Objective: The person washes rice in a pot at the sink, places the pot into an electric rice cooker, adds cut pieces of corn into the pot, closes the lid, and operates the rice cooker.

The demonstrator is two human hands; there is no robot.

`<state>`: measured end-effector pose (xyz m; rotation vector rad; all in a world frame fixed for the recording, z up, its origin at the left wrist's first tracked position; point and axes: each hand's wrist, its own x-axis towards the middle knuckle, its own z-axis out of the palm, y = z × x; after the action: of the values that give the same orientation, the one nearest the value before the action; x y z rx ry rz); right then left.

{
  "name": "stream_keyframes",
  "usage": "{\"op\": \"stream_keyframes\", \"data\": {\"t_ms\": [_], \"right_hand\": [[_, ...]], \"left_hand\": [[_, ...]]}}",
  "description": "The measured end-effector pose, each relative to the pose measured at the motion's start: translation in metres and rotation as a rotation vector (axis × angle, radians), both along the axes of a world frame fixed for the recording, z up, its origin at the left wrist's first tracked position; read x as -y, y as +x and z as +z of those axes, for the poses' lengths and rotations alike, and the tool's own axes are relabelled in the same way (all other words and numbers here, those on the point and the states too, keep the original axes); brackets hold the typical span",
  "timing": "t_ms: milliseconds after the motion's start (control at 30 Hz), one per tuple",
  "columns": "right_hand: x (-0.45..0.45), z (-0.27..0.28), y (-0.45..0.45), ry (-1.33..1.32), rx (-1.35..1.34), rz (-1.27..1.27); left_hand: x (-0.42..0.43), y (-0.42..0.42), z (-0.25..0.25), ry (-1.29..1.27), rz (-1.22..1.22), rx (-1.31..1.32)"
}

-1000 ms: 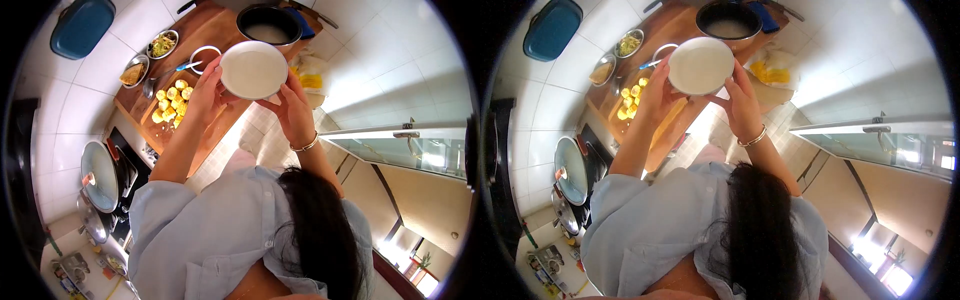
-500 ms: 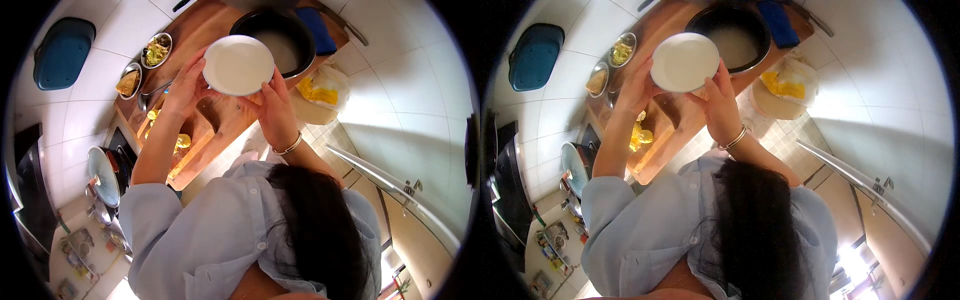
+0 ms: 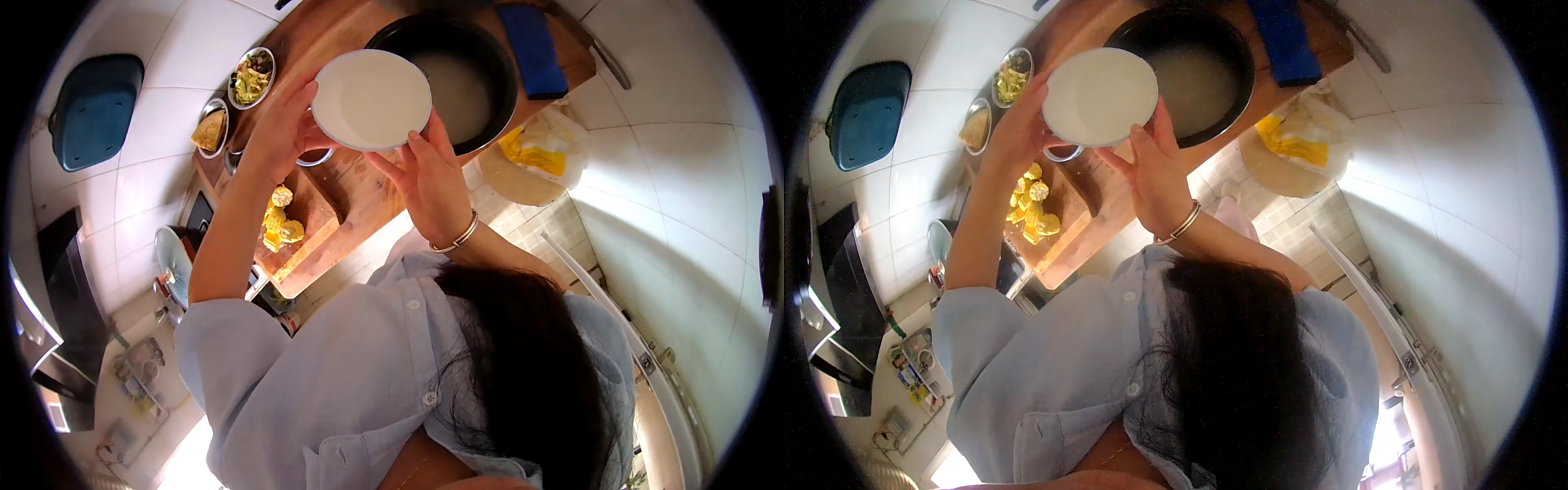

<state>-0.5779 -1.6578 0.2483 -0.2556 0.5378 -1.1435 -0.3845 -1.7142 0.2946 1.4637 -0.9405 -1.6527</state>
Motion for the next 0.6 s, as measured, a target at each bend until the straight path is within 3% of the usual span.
{"op": "stream_keyframes", "data": {"t_ms": [600], "right_hand": [[0.011,0.0,-0.001,0.166,0.167,0.061]], "left_hand": [[0.015,-0.007,0.017,0.061,-0.063,0.213]]}}
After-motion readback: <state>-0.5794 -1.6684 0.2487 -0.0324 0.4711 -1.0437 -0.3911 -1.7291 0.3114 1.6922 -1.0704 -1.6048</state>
